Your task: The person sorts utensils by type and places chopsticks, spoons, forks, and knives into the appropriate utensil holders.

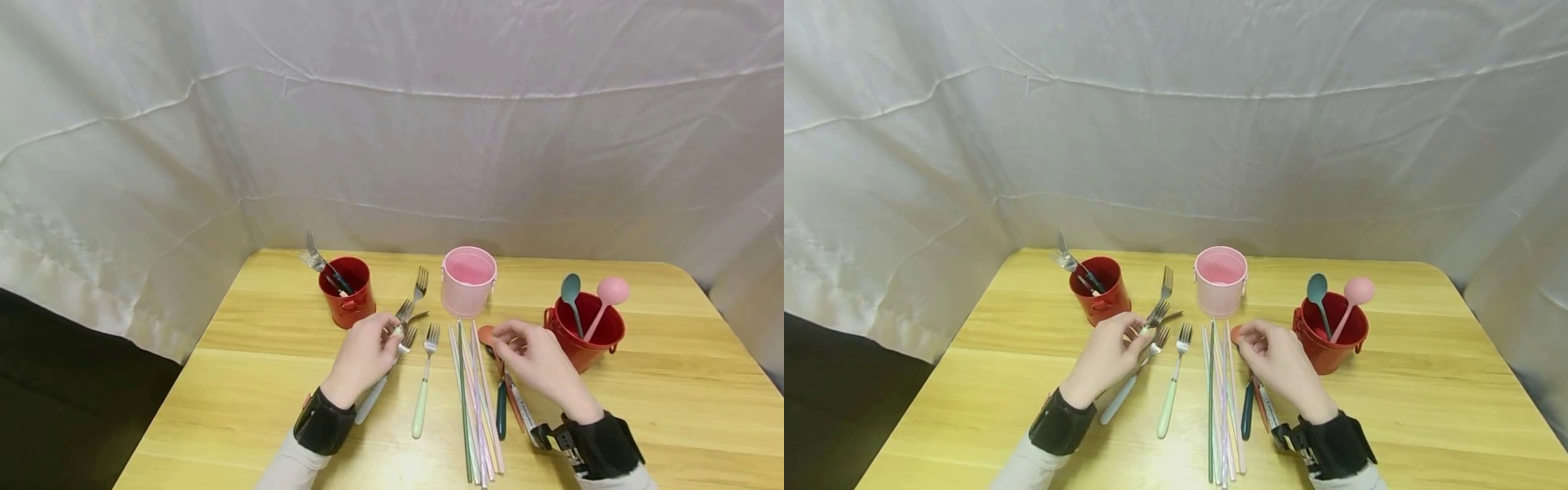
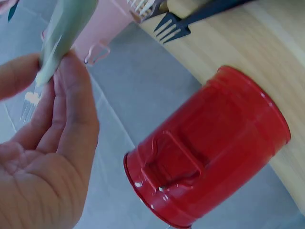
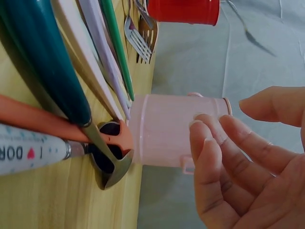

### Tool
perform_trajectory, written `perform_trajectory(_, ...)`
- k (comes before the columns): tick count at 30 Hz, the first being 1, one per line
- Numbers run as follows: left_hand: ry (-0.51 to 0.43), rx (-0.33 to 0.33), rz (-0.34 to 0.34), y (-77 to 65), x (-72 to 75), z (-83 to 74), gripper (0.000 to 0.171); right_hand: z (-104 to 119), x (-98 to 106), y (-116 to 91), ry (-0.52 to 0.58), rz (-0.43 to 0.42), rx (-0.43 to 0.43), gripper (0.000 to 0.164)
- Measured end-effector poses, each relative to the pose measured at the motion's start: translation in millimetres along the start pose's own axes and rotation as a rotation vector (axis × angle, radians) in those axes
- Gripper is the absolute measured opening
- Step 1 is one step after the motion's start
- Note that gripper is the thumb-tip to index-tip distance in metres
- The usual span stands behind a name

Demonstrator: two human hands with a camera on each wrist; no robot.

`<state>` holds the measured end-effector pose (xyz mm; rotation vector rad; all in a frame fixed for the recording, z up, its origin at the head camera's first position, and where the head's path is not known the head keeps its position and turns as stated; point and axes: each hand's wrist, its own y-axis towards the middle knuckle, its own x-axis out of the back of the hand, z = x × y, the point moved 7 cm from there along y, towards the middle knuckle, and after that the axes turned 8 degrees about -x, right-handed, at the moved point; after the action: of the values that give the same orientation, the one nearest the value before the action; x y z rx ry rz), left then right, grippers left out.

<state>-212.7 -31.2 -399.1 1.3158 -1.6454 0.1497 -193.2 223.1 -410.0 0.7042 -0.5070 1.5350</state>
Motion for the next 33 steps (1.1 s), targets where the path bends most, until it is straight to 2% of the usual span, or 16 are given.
perform_trajectory(5,-0.073,-0.023,-0.119,2.3,16.6,1.0,0.016,4,-2,0,0.028,-0.016,0.013,0.012)
perform_trajectory(10,-0.115,-0.041,-0.214,4.8,35.7,0.1,0.016,13,-2,1,0.065,-0.04,0.027,0.014)
perform_trajectory(18,-0.165,-0.035,-0.294,20.3,65.1,3.6,0.015,29,-1,7,0.125,-0.096,0.058,0.017)
perform_trajectory(22,-0.163,-0.032,-0.367,28.3,80.8,7.9,0.014,39,-1,12,0.199,-0.102,0.059,0.019)
perform_trajectory(27,-0.178,-0.007,-0.476,34.4,99.8,13.0,0.016,47,-5,17,0.328,-0.096,0.056,0.019)
perform_trajectory(33,-0.174,0.053,-0.572,36.7,129.7,2.6,0.018,54,-16,20,0.392,-0.073,0.072,0.019)
